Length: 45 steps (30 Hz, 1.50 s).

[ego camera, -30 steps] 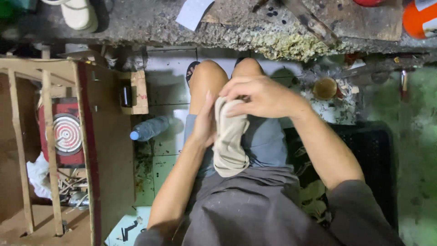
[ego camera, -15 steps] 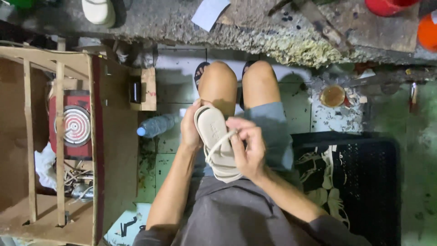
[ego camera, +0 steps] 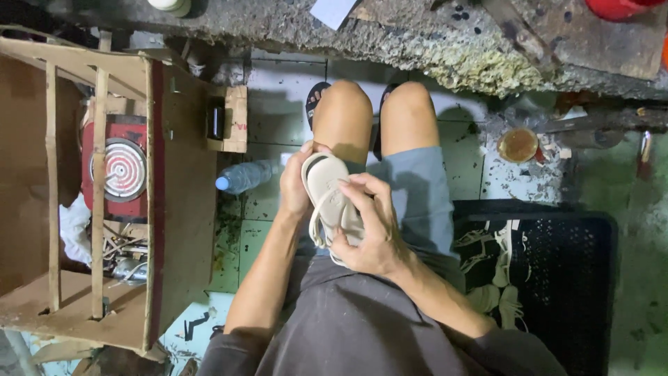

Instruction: Assembling sandal straps by threading them through the sole and securing them with a hammer

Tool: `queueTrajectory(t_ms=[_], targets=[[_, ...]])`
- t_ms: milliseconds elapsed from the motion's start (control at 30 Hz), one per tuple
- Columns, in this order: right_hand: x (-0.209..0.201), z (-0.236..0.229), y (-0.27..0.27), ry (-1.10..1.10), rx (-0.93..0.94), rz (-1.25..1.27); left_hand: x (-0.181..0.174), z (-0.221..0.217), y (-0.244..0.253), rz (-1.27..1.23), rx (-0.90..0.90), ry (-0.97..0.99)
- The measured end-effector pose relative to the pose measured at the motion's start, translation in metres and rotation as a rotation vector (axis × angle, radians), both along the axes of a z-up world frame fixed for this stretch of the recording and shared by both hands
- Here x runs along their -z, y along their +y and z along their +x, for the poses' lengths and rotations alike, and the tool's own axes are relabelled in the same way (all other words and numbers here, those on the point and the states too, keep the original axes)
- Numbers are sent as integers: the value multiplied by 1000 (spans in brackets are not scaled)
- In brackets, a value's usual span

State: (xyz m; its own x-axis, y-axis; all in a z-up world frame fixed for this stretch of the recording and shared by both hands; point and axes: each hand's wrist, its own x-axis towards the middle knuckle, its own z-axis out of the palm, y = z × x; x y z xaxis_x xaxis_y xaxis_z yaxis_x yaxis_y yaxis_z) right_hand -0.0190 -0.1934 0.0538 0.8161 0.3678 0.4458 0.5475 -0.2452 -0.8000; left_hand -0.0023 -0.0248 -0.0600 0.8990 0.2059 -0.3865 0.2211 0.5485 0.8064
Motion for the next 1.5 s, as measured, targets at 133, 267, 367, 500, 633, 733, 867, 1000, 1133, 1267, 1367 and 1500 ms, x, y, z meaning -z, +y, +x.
queueTrajectory(t_ms=[133,267,367,500,633,733,867,1000,1133,1267,1367,1500], targets=[[17,5,6,-119,108,-107,0,2,-1,48,1,-6],[23,10,11,6,143,104,13,4,2,49,-9,-44],[5,4,19,132,236,36,-1,2,1,105,4,-55],[7,-9,33,373,272,49,-18,1,0,224,40,-90],[11,-18,30,66,299,129,-14,5,5,367,21,-232],[-1,-19,24,-47,299,41,-11,2,5,375,-14,-261],[1,-15,26,-16,298,29,-31,1,-5,518,24,-412],[1,-12,28,-40,258,33,-39,-1,-6,482,-7,-509],[1,-11,29,-52,245,29,-33,-3,-1,535,11,-551],[6,-14,28,-68,226,47,-34,-2,1,575,21,-592],[10,-14,29,-89,228,70,-37,1,2,571,21,-651],[11,-12,31,-121,226,49,-33,3,8,578,28,-753]])
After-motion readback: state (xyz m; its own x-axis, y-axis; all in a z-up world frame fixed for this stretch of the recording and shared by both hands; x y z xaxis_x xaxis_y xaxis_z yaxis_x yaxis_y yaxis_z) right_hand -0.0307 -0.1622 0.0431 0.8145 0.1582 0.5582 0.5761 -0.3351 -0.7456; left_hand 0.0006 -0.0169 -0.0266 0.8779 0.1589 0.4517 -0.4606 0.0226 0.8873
